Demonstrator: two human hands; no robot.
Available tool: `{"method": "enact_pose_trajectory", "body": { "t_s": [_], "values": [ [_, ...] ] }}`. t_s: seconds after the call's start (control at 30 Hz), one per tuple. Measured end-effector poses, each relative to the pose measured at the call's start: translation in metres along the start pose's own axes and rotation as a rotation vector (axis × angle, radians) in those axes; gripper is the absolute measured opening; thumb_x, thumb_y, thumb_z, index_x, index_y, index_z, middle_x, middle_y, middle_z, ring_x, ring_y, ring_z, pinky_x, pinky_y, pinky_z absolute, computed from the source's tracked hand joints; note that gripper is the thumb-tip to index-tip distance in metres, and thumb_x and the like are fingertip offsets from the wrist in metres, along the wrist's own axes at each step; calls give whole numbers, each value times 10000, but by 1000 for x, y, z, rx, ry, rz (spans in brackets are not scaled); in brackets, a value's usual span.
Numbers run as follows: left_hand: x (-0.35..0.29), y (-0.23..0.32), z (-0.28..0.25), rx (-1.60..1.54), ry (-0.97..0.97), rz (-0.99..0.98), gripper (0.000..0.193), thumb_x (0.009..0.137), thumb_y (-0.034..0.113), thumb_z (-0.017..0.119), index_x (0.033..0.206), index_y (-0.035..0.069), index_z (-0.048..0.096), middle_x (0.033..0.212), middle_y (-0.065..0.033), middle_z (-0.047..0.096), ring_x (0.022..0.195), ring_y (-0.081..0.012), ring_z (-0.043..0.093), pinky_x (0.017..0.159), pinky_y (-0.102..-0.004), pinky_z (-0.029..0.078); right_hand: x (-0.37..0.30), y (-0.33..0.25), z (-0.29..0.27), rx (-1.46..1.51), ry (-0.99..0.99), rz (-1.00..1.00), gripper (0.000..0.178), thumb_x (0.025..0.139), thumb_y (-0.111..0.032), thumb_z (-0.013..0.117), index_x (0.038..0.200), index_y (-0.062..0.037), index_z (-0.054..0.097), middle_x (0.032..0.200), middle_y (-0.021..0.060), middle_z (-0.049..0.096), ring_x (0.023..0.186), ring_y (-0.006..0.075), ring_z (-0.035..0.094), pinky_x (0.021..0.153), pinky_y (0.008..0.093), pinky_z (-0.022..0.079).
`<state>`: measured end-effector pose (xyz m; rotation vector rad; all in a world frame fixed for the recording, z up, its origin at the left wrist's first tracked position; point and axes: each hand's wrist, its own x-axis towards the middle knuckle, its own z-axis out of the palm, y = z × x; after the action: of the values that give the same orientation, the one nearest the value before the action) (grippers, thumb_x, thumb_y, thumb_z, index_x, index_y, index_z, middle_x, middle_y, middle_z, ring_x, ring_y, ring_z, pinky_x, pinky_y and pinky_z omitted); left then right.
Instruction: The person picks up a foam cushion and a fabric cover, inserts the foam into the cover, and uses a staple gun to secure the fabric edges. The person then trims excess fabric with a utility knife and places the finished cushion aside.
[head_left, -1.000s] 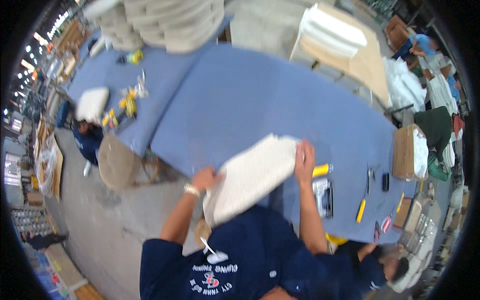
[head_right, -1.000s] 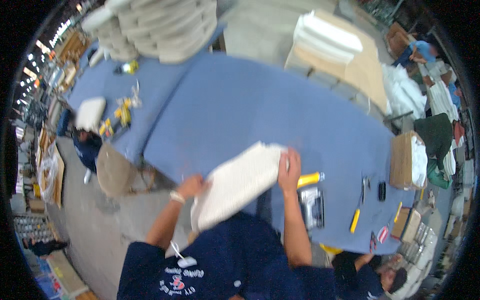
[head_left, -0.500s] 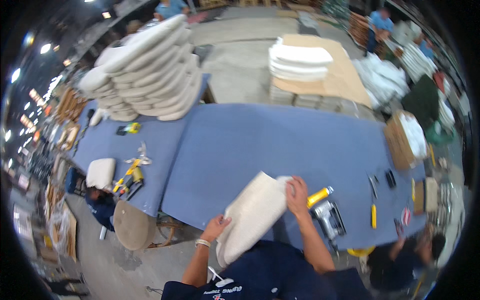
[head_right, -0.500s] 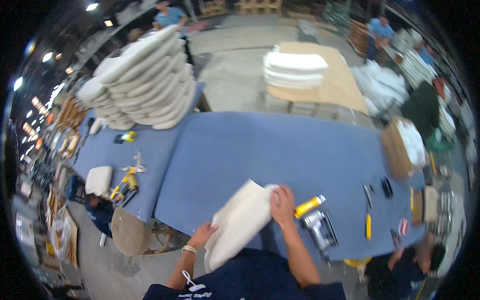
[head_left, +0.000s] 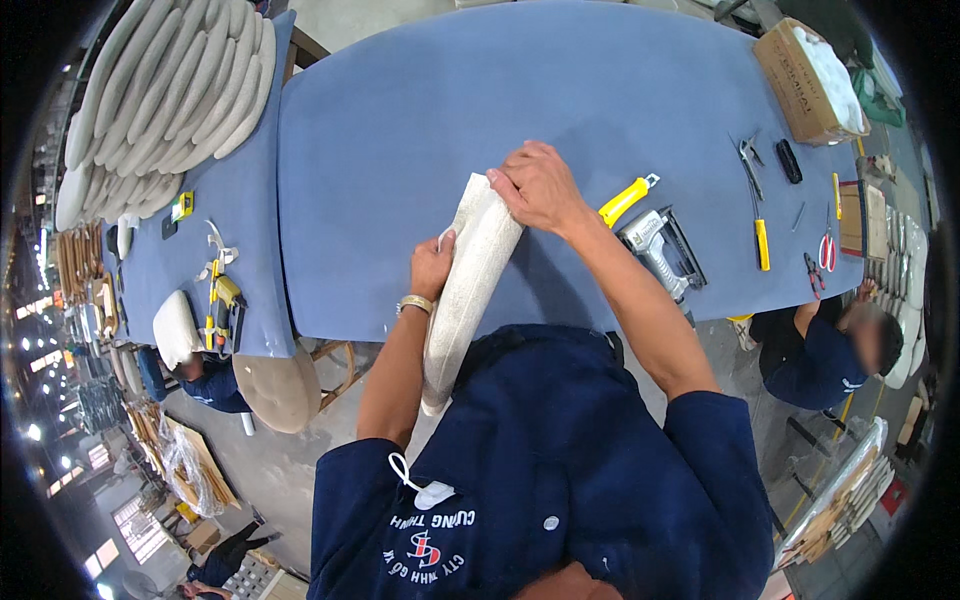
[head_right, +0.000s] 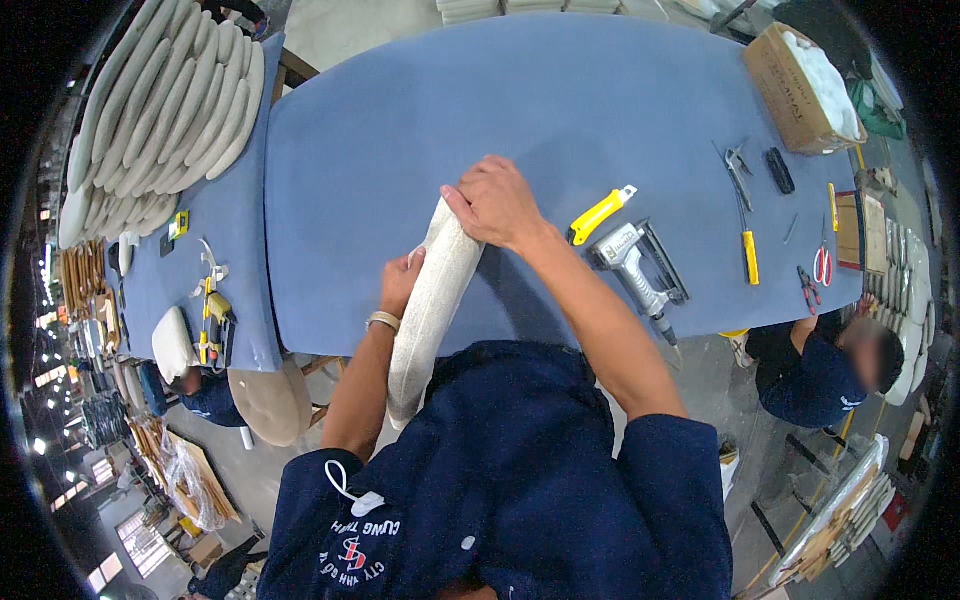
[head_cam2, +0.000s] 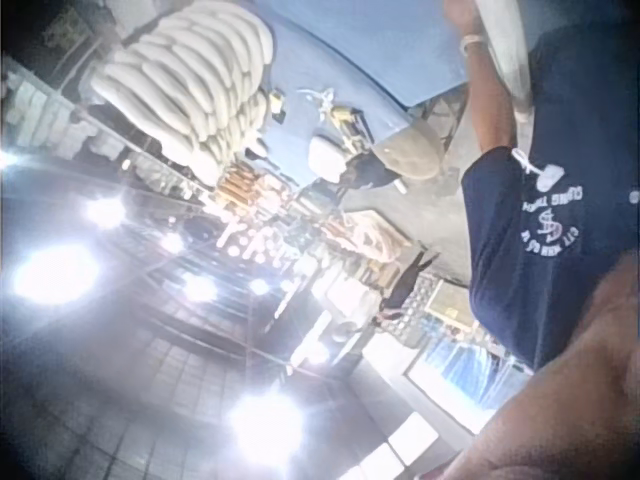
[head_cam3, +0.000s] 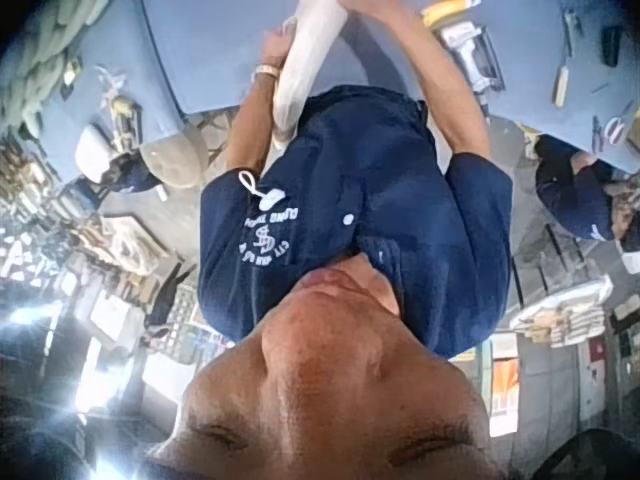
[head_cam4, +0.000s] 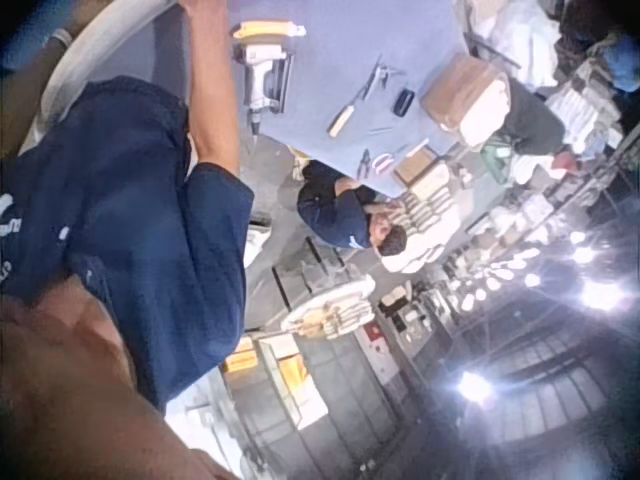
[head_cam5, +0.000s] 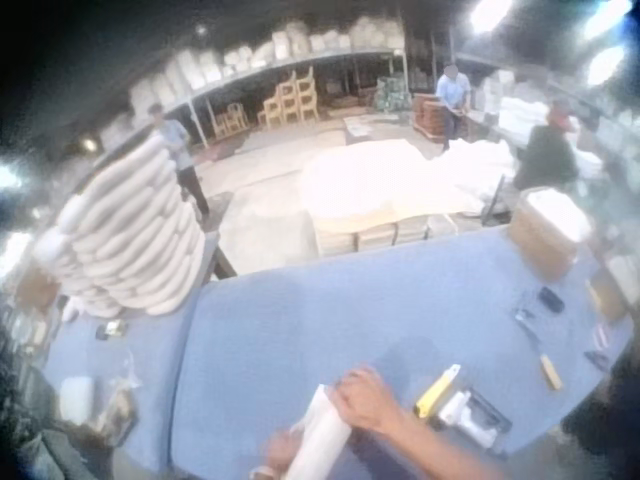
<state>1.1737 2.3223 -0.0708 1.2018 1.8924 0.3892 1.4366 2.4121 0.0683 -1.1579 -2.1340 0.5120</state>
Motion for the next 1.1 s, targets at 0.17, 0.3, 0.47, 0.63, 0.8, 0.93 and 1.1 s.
{"method": "enact_pose_trajectory", "body": {
  "t_s": [0.17, 0.3, 0.47, 0.63, 0.8, 0.93, 1.1],
  "values": [
    [3, 21, 10, 273, 160, 112, 521, 1031, 449, 453, 943, 18, 732, 927, -292, 701, 891, -527, 656, 805, -592, 507, -1, 1, -4, -133, -113, -61, 425, 991, -309, 540, 715, -53, 737, 789, 104, 725, 860, 300, 657, 943, 464, 469],
    [8, 16, 12, 343, 133, 156, 493, 1059, 436, 412, 953, 47, 694, 917, -275, 705, 871, -519, 662, 775, -612, 511, 2, -33, 5, -181, -163, -106, 404, 980, -315, 546, 716, -77, 740, 797, 74, 737, 858, 243, 668, 974, 432, 448],
    [8, -9, 12, 296, 180, 313, 506, 1064, 449, 424, 907, 35, 671, 833, -291, 678, 817, -515, 654, 704, -593, 510, -9, -64, 20, -52, -184, -214, 300, 936, -296, 618, 743, -98, 736, 759, 44, 699, 864, 224, 667, 960, 437, 473],
    [24, -23, 1, -45, -60, -28, 568, 1057, 506, 458, 1060, -2, 712, 923, -229, 732, 861, -391, 700, 770, -464, 536, 18, 12, -3, 109, 30, 49, 366, 972, -333, 566, 747, -77, 698, 769, 94, 685, 841, 304, 635, 871, 441, 475],
    [43, 65, -5, -618, -460, -271, 690, 1020, 588, 511, 1275, -40, 638, 1148, -95, 724, 941, -201, 700, 824, -380, 552, 1, 39, 5, 330, 47, 120, 307, 981, -240, 562, 795, -46, 711, 793, 108, 689, 849, 312, 643, 825, 441, 494],
    [70, 102, 31, -85, -201, 10, 512, 975, 467, 634, 1114, -20, 708, 994, -209, 741, 887, -348, 704, 779, -433, 544, -5, 35, 2, 361, 42, 102, 270, 953, -227, 586, 792, -58, 721, 810, 105, 703, 836, 315, 635, 806, 445, 489],
    [81, 90, 47, -1, -37, 247, 423, 958, 421, 652, 928, 4, 714, 871, -302, 684, 873, -515, 643, 777, -522, 511, -4, 23, 4, 173, 102, 1, 205, 907, -224, 630, 791, -104, 748, 791, 75, 707, 846, 284, 648, 914, 429, 493]
  ]
}}
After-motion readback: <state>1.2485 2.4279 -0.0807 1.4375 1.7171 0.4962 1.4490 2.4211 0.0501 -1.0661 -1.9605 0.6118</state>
